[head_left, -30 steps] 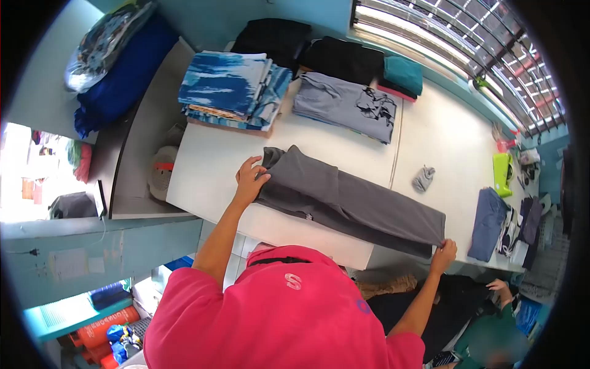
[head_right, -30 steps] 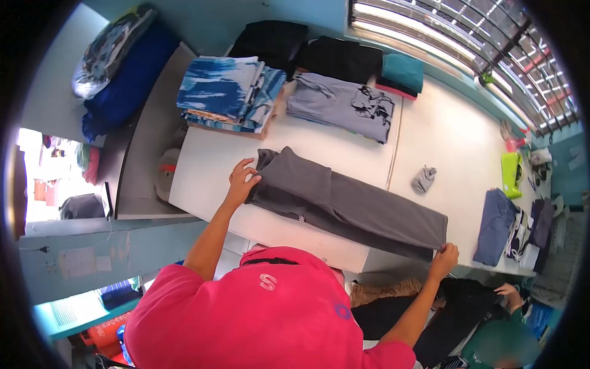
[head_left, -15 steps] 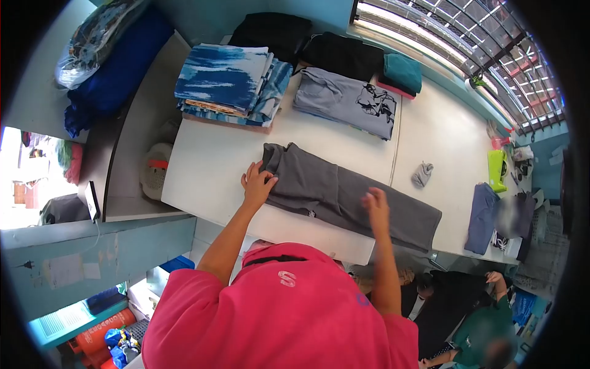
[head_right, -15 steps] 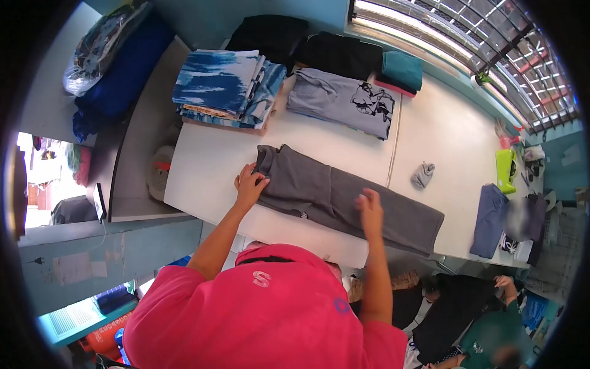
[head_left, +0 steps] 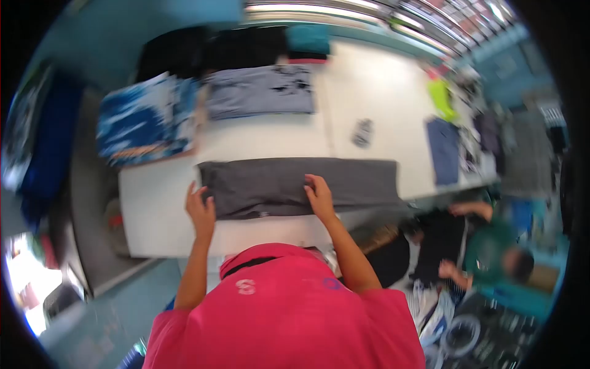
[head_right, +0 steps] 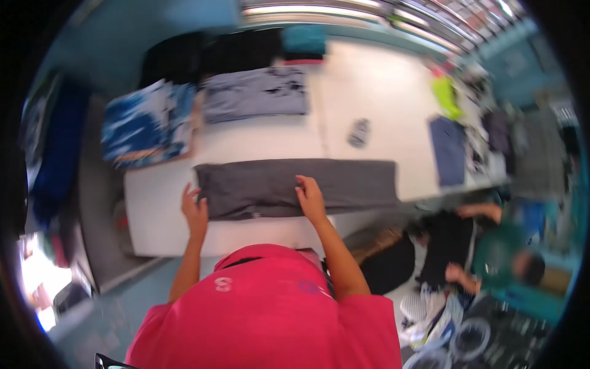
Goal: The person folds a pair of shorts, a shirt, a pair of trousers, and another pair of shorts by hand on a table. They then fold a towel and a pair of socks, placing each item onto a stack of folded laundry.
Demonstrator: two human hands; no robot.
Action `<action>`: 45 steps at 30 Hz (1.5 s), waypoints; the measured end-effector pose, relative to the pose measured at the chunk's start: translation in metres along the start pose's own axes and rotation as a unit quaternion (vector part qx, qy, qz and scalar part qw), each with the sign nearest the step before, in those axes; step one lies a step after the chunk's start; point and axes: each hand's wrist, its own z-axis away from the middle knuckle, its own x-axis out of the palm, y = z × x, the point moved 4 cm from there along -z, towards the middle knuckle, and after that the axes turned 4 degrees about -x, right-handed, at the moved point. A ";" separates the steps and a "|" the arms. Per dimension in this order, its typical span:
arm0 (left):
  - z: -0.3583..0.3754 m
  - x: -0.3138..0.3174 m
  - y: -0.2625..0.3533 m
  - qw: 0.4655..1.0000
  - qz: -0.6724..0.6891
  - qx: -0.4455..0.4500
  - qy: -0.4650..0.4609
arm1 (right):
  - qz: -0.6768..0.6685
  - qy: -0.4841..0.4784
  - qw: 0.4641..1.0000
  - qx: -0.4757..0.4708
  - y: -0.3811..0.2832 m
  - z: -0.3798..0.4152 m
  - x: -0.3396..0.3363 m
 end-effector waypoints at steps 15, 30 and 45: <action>-0.024 0.092 -0.007 0.945 -0.310 -0.009 -0.105 | 0.401 0.214 0.852 0.260 0.140 0.020 -0.213; -0.007 -0.002 -0.049 0.881 0.345 -0.321 0.053 | -0.443 0.122 0.840 0.289 0.076 -0.004 -0.226; -0.021 -0.004 -0.060 0.654 0.611 -0.366 -0.255 | -0.207 -0.154 0.960 0.112 -0.190 -0.032 0.089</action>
